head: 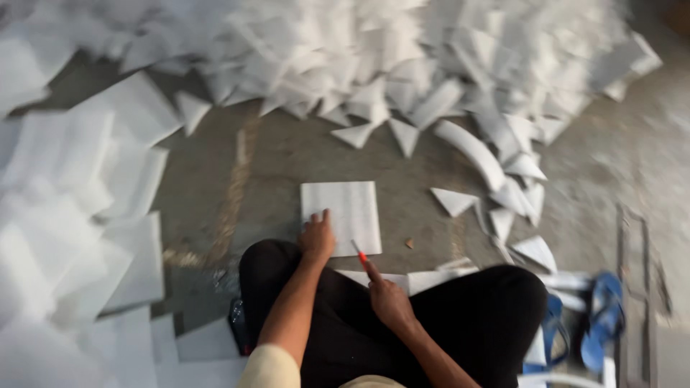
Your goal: The person sits on a tiled floor and repeatedly cuts white foam sheets into smaller pieces using a red utility knife. The person picks up a sheet, cuts it, and discards the pieces onto a growing pile.
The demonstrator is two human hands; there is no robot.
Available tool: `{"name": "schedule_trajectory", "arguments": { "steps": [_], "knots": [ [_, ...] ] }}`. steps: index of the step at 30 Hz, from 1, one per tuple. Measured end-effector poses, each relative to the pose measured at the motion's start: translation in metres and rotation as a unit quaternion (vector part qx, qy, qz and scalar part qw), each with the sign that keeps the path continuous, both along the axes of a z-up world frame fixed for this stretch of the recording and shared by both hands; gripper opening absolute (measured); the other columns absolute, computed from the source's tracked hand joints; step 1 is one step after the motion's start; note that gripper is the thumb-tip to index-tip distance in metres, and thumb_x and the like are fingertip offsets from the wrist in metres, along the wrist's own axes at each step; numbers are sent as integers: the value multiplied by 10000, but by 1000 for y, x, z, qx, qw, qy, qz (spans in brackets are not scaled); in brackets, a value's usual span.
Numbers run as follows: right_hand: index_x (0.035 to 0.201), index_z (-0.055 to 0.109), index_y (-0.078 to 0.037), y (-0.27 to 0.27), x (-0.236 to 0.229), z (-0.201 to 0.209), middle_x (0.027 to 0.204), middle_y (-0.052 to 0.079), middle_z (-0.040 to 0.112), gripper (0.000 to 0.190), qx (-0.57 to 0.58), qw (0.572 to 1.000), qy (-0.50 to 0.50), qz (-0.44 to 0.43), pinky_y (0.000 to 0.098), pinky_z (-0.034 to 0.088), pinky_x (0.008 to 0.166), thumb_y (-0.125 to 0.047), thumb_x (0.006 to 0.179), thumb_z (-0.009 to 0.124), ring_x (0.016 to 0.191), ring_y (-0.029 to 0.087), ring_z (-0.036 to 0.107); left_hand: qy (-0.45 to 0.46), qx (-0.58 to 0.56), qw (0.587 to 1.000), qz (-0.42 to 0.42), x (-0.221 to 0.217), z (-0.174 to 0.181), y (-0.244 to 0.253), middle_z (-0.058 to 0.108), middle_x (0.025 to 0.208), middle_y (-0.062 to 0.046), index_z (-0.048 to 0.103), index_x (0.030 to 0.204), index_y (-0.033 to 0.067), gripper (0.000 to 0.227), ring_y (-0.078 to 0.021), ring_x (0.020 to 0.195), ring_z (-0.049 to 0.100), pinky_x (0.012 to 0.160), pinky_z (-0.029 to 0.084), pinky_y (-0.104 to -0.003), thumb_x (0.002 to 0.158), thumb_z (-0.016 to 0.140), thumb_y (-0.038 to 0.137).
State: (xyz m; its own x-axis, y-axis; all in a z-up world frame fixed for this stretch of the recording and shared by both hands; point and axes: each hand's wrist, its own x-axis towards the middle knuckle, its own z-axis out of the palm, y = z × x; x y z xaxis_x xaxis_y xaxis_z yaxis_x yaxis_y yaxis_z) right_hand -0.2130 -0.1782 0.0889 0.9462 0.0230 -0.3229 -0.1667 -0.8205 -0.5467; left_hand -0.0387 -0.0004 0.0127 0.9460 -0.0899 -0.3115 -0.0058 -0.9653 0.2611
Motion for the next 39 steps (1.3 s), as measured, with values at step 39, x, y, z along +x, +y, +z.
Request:
{"name": "schedule_trajectory", "arguments": {
  "steps": [39],
  "knots": [
    [1584, 308, -243, 12, 0, 15, 848, 284, 729, 640, -88, 990, 101, 36, 609, 521, 728, -176, 977, 498, 801, 497, 704, 108, -82, 990, 23, 15, 35, 6, 451, 1426, -190, 189, 1645, 271, 935, -350, 1113, 643, 877, 604, -457, 907, 762, 289]
  ]
}}
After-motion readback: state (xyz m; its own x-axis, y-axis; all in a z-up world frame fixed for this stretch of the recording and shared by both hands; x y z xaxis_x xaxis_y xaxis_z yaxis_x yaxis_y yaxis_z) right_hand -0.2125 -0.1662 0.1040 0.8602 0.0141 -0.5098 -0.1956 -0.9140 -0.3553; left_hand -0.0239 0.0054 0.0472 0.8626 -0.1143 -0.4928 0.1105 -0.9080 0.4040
